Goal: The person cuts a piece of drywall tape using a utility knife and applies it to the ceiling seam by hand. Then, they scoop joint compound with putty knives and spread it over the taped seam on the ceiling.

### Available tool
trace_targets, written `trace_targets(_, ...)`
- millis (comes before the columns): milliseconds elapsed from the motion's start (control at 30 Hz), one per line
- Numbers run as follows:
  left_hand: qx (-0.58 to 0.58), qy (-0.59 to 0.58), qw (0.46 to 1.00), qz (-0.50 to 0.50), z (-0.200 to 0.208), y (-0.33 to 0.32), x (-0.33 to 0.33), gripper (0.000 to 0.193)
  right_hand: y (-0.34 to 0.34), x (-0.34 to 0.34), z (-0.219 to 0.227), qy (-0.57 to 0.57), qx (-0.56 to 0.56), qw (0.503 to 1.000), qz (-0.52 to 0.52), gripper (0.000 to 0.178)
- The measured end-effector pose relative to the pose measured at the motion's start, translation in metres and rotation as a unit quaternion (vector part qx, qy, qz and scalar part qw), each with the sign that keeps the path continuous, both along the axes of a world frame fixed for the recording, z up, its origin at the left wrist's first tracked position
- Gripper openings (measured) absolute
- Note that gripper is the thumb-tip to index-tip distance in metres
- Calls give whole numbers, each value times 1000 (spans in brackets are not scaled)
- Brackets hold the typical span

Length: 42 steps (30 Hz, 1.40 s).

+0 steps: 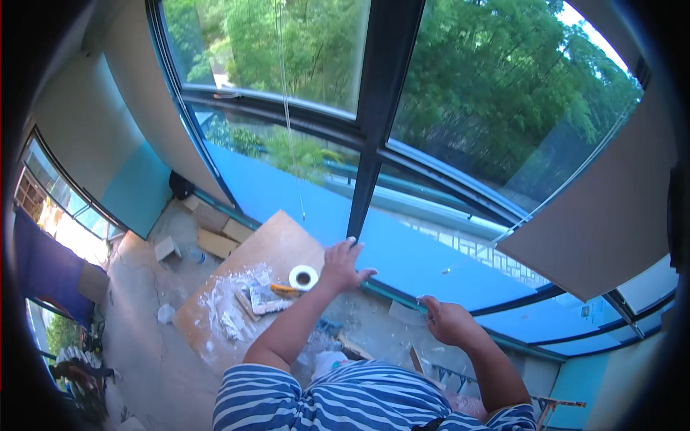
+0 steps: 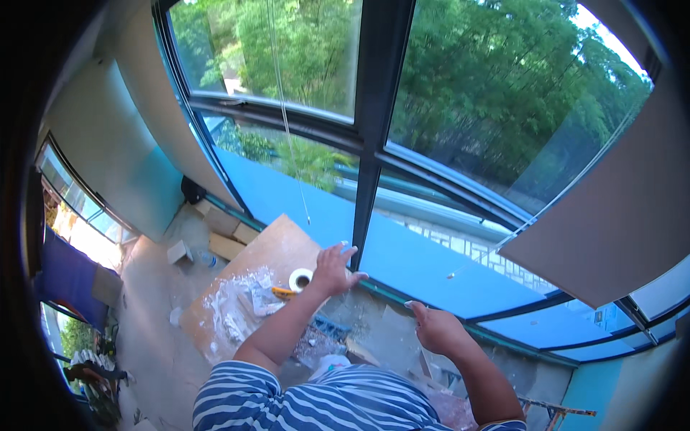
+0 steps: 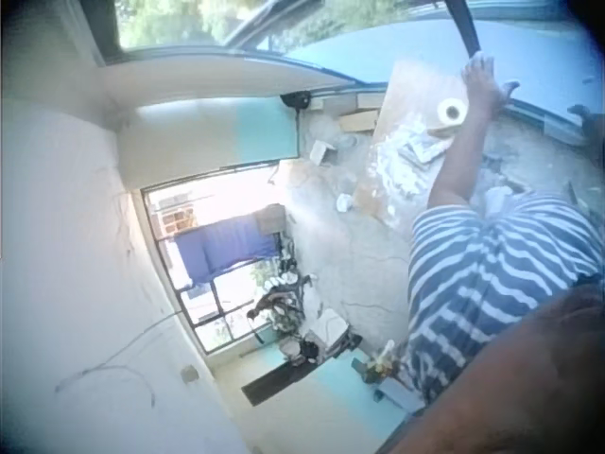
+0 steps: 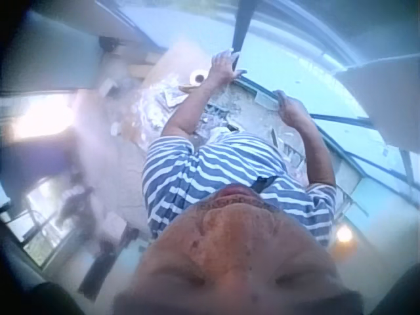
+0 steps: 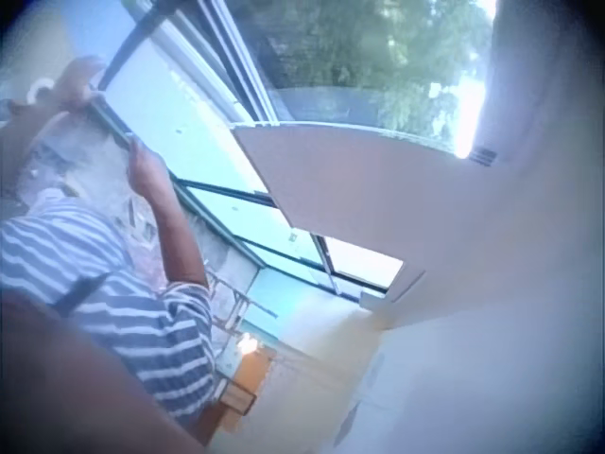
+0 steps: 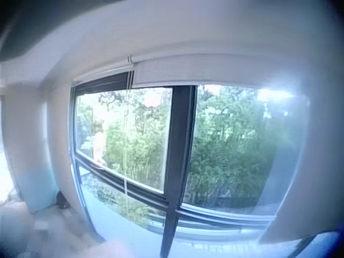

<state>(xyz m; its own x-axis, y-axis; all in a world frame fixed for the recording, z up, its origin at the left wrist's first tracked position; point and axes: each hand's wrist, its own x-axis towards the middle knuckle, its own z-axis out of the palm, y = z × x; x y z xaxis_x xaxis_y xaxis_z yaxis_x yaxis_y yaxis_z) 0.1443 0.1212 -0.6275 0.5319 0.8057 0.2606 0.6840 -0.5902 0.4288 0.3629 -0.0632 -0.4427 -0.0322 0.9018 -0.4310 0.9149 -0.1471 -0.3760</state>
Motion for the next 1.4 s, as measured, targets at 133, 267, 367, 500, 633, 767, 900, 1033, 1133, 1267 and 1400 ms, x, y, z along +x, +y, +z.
trace_targets(133, -212, -225, 927, -214, 57, -15, 32, 82, 36, 11, 41, -10, 148, 988, 36, 33)
trace_targets(267, -233, -234, 891, -311, 165, -45, 28, 69, 14, 10, 90, 74, 291, 953, 32, 21)
trace_targets(367, -172, -260, 914, -259, 193, -39, 12, 71, 33, 9, 103, 137, 310, 939, 53, 16)
trace_targets(500, -51, -200, 943, -260, 222, -44, 1, 45, 28, 10, 118, 135, 297, 936, 133, 10)
trace_targets(633, 9, -196, 937, -289, 264, -51, -10, 22, 10, 18, 155, 163, 419, 884, 130, 10)
trace_targets(767, 41, -217, 961, -169, 326, -65, -30, 23, 10, 30, 207, 190, 503, 838, 90, 12)
trace_targets(900, 148, -269, 950, -48, 443, -88, -40, 24, 2, 32, 300, 184, 630, 747, 103, 10)
trace_targets(1033, 219, -417, 879, -80, 571, -88, -67, 22, -13, 5, 418, 191, 731, 647, 102, 14)
trace_targets(1133, 285, -507, 802, -139, 645, -89, -77, 24, -20, -11, 498, 154, 802, 569, 94, 20)
trace_targets(1267, 334, -544, 760, -121, 712, -77, -93, 24, -21, -56, 557, 88, 838, 534, 71, 21)
trace_targets(1400, 353, -588, 720, -107, 764, -94, -120, 29, -48, -98, 608, 26, 890, 445, 99, 15)
